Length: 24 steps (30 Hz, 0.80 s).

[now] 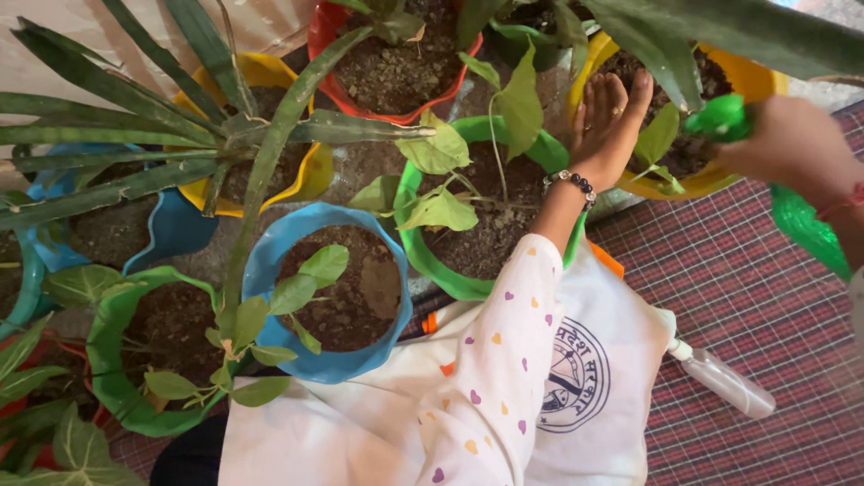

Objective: The person uses a green spray bottle to mist water onto several potted plants arranged on a mat. They systematically move from one pot to the next, spraying the leaves and soil of each plant.

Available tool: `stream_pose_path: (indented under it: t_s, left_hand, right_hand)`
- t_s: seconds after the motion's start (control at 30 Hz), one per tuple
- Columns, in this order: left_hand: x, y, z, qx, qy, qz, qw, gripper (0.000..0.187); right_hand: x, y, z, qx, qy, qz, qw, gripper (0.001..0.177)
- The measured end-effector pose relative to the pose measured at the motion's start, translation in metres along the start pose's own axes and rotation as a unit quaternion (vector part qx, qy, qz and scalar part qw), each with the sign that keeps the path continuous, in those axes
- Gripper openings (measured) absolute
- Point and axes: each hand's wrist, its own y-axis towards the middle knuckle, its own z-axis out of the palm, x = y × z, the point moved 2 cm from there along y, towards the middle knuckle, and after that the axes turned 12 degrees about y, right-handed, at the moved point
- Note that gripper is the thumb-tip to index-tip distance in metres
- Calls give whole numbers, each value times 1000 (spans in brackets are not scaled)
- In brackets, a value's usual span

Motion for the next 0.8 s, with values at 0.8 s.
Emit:
stream_pose_path:
  t_s: [0.8]
  left_hand:
    - [-2,-8,-11,46,9,8,999,124]
  right_hand:
    - [-1,-21,-8,-164,24,-38,985,57]
